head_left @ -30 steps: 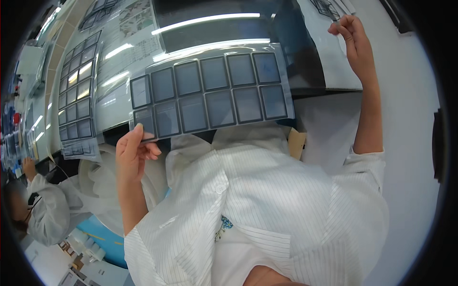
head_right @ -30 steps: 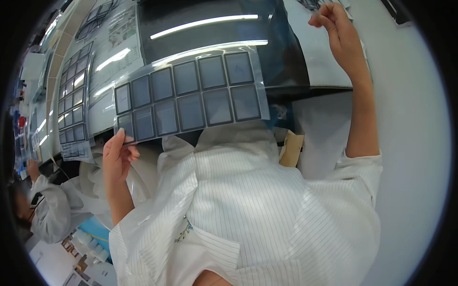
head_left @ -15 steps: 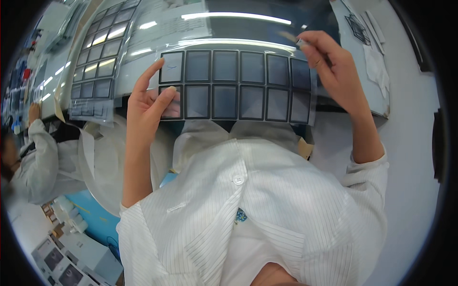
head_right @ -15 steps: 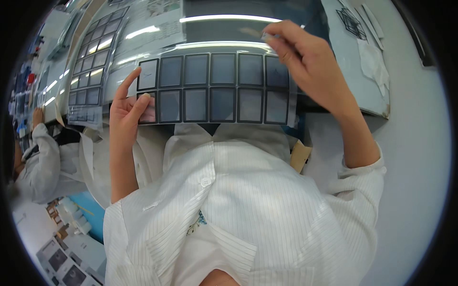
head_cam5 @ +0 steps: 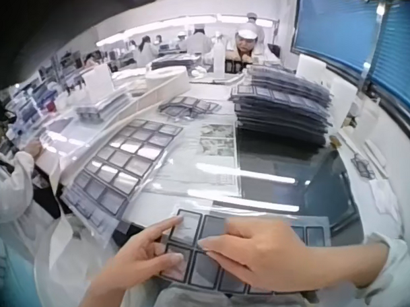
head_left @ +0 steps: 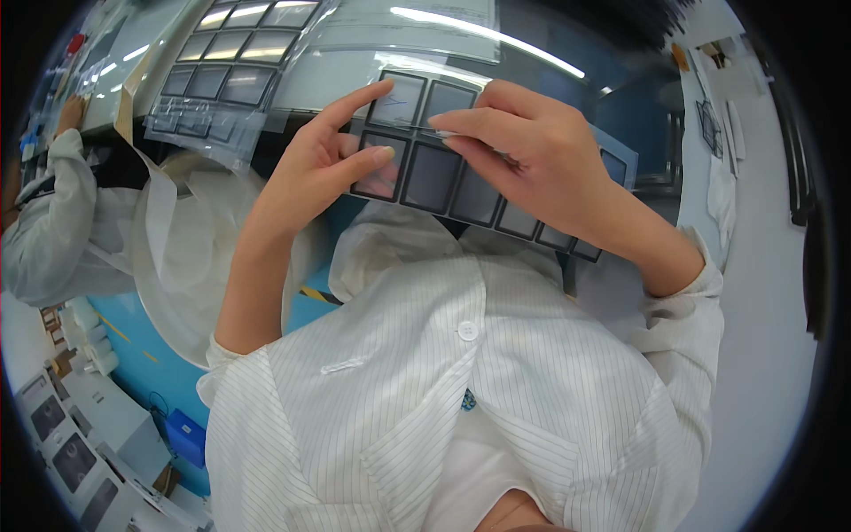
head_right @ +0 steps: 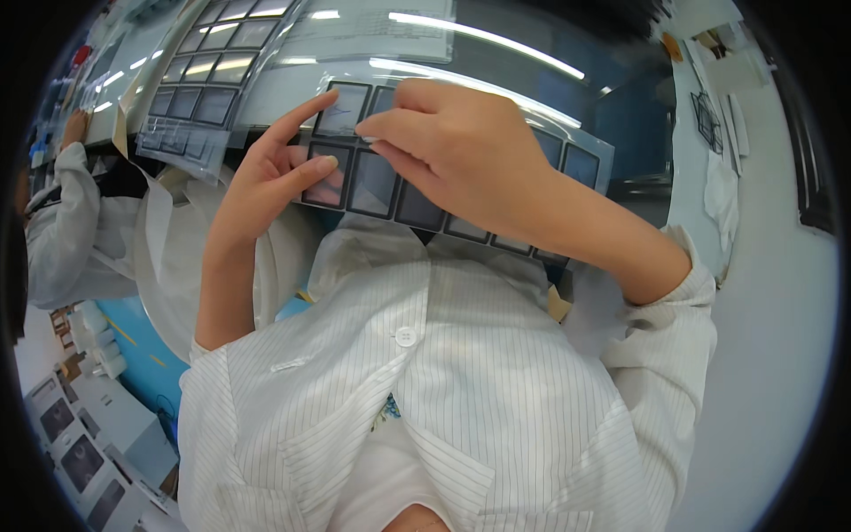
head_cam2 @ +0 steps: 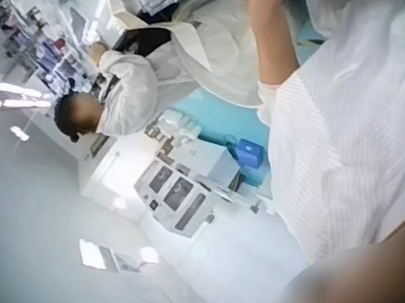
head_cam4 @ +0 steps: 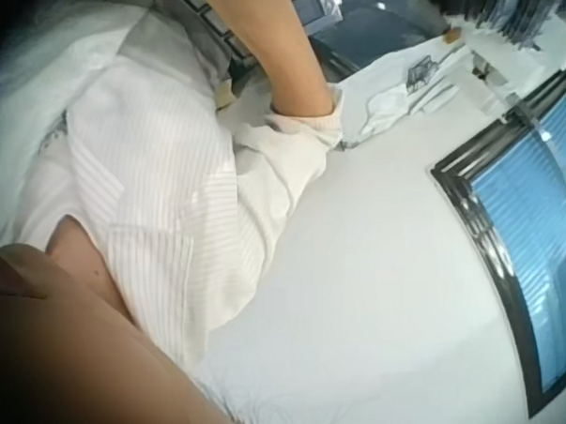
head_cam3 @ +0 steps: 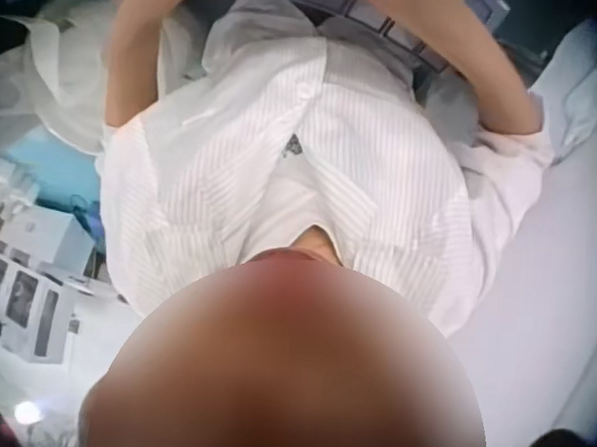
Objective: Cleaning a grid-like panel component using a wipe at a precision workbench.
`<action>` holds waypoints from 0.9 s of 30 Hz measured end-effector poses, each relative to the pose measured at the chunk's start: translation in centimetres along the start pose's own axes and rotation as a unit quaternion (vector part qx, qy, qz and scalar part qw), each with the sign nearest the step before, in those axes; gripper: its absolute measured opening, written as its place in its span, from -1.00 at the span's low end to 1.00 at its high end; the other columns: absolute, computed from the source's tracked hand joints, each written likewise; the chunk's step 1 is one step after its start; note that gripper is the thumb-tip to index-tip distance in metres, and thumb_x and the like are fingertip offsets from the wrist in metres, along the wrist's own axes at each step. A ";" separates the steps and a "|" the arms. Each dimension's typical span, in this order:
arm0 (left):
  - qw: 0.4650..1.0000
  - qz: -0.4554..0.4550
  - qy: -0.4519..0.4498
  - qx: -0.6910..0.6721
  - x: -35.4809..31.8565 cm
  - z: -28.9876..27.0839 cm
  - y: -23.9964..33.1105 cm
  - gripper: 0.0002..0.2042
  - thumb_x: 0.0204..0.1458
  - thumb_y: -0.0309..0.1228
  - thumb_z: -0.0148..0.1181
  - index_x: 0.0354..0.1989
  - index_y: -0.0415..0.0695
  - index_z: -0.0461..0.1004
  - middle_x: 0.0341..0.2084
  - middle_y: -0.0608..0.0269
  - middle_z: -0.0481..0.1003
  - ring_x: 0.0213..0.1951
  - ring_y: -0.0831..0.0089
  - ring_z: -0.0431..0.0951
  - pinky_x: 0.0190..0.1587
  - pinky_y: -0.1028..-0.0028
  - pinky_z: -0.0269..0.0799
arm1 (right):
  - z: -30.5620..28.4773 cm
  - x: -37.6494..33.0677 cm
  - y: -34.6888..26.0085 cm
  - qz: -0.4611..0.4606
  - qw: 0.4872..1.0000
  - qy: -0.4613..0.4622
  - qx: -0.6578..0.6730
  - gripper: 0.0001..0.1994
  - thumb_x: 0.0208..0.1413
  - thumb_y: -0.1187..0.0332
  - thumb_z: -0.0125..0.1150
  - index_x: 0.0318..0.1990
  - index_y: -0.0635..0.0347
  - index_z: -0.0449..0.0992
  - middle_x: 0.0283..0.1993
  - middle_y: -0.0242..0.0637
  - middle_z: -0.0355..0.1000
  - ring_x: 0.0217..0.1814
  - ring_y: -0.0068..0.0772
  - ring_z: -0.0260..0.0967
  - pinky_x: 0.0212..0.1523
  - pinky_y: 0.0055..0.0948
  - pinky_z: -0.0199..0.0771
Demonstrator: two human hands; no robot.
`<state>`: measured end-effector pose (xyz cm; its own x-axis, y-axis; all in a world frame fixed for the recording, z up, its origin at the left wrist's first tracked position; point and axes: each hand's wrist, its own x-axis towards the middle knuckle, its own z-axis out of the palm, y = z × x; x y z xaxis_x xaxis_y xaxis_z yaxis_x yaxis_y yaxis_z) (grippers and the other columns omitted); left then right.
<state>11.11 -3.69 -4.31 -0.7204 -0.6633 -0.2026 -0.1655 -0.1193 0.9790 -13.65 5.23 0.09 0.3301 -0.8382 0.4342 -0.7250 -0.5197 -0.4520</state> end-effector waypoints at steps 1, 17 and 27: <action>1.000 0.003 -0.006 -0.011 0.0 0.0 0.1 -0.35 0.20 -0.53 0.20 0.48 -0.09 0.15 -0.46 0.31 0.58 -0.41 0.65 0.56 -0.28 0.65 0.47 | 0.4 0.5 -0.1 -0.015 1.000 -0.005 -0.012 -0.75 0.04 0.58 0.38 -0.10 0.13 0.67 -0.37 -0.33 0.42 -0.45 -0.40 0.40 -0.46 -0.48 0.39; 0.995 0.003 -0.013 -0.096 0.3 -0.1 -0.2 -0.35 0.14 -0.52 0.27 0.44 -0.04 0.23 -0.61 0.42 0.51 -0.47 0.64 0.61 -0.38 0.59 0.52 | 3.5 3.6 -0.3 -0.064 0.995 -0.042 -0.067 -0.78 -0.01 0.52 0.38 -0.17 0.13 0.63 -0.36 -0.32 0.41 -0.41 -0.30 0.45 -0.43 -0.39 0.44; 0.997 0.005 -0.027 -0.078 0.7 -0.6 -0.7 -0.34 0.14 -0.48 0.30 0.44 -0.09 0.21 -0.49 0.32 0.61 -0.43 0.55 0.67 -0.39 0.62 0.49 | 4.0 5.6 -0.7 -0.047 0.986 -0.114 -0.111 -0.88 0.04 0.46 0.33 -0.25 0.19 0.64 -0.27 -0.26 0.51 -0.31 -0.18 0.53 -0.33 -0.31 0.51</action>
<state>11.09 -4.53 -5.15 -0.7575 -0.6246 -0.1899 -0.0548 -0.2291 0.9719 -8.86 0.28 -0.27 0.5115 -0.8160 0.2692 -0.7906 -0.5696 -0.2246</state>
